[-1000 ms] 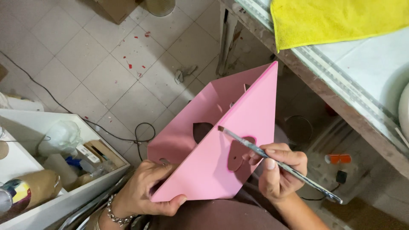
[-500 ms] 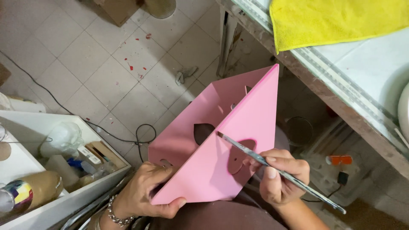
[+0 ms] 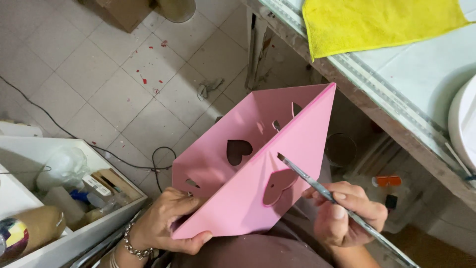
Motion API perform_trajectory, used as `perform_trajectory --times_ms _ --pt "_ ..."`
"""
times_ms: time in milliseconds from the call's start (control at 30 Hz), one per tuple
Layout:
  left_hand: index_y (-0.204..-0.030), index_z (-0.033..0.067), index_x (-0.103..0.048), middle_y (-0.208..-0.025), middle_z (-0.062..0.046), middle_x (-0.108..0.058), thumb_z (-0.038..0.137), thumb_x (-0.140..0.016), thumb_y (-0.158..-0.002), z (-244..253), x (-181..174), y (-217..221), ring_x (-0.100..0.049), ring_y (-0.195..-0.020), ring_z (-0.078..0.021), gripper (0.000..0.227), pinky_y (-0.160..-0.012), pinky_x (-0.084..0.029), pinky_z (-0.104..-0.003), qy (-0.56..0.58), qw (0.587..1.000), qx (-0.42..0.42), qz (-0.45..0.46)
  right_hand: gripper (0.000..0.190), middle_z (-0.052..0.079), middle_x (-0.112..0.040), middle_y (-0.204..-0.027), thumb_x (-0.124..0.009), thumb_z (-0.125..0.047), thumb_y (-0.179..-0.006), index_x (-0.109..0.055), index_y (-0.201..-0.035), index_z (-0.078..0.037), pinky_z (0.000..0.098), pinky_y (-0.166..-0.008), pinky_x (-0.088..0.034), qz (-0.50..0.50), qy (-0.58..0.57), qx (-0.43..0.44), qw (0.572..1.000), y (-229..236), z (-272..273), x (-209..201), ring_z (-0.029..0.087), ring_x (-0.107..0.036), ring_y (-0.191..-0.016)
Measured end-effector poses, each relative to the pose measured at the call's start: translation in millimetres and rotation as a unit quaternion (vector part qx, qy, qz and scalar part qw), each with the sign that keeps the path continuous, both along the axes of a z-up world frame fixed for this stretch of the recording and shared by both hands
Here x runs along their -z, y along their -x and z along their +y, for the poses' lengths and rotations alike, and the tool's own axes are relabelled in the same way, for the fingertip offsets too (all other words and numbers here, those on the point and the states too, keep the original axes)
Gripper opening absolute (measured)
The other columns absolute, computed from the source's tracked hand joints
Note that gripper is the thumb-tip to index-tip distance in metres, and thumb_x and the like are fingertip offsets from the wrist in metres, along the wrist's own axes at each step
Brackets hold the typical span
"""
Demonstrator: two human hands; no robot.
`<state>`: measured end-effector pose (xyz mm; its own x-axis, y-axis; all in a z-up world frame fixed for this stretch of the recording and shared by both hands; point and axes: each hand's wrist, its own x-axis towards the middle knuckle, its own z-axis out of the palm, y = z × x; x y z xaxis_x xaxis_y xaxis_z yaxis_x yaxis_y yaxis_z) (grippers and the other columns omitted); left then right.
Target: Decorating a pink cardboard box with heart cutouts by applying paint or adhesive to the edges using a brush.
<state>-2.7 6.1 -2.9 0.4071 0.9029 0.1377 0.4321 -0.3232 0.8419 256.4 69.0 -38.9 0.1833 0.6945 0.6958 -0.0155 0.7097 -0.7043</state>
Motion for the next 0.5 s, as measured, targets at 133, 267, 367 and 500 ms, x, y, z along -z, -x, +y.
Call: perform_trajectory --times_ms 133,267,367,500 --pt "-0.076 0.0059 -0.058 -0.047 -0.001 -0.036 0.028 -0.068 -0.067 1.8 -0.4 0.6 -0.037 -0.034 -0.0183 0.026 -0.037 -0.030 -0.029 -0.010 1.000 0.007 -0.020 0.013 0.021 -0.050 -0.066 -0.046 -0.012 -0.089 -0.044 -0.098 -0.003 0.0326 -0.042 -0.061 -0.005 0.012 -0.076 0.997 -1.0 -0.7 8.0 0.021 -0.055 -0.048" --pt "-0.071 0.0069 -0.053 -0.046 -0.001 -0.036 0.030 -0.070 -0.067 0.9 2.2 1.0 -0.037 -0.034 -0.0190 0.028 -0.038 -0.030 -0.029 -0.020 1.000 0.002 -0.012 0.013 0.018 -0.054 -0.073 -0.047 -0.012 -0.089 -0.046 -0.097 -0.001 0.0279 -0.045 -0.058 -0.016 0.020 -0.068 0.997 1.4 -1.0 13.0 0.022 -0.060 -0.051" --pt "-0.070 0.0071 -0.054 -0.046 -0.001 -0.036 0.031 -0.069 -0.067 -0.4 2.9 1.2 -0.038 -0.034 -0.0187 0.028 -0.038 -0.030 -0.029 -0.018 1.000 -0.003 -0.008 0.013 0.020 -0.056 -0.075 -0.048 -0.015 -0.089 -0.047 -0.095 -0.003 0.0243 -0.042 -0.058 -0.038 0.063 -0.086 0.994 -1.6 -9.6 11.6 0.024 -0.064 -0.054" --pt "-0.079 0.0075 -0.061 -0.047 0.000 -0.040 0.033 -0.066 -0.068 -0.3 0.1 1.4 -0.042 -0.035 -0.0182 0.028 -0.039 -0.033 -0.029 0.008 1.000 -0.002 0.006 0.009 0.016 -0.062 -0.076 -0.049 -0.015 -0.087 -0.049 -0.090 -0.007 0.0227 -0.052 -0.059 -0.111 0.074 -0.162 0.978 -10.3 -12.2 7.9 0.019 -0.068 -0.057"
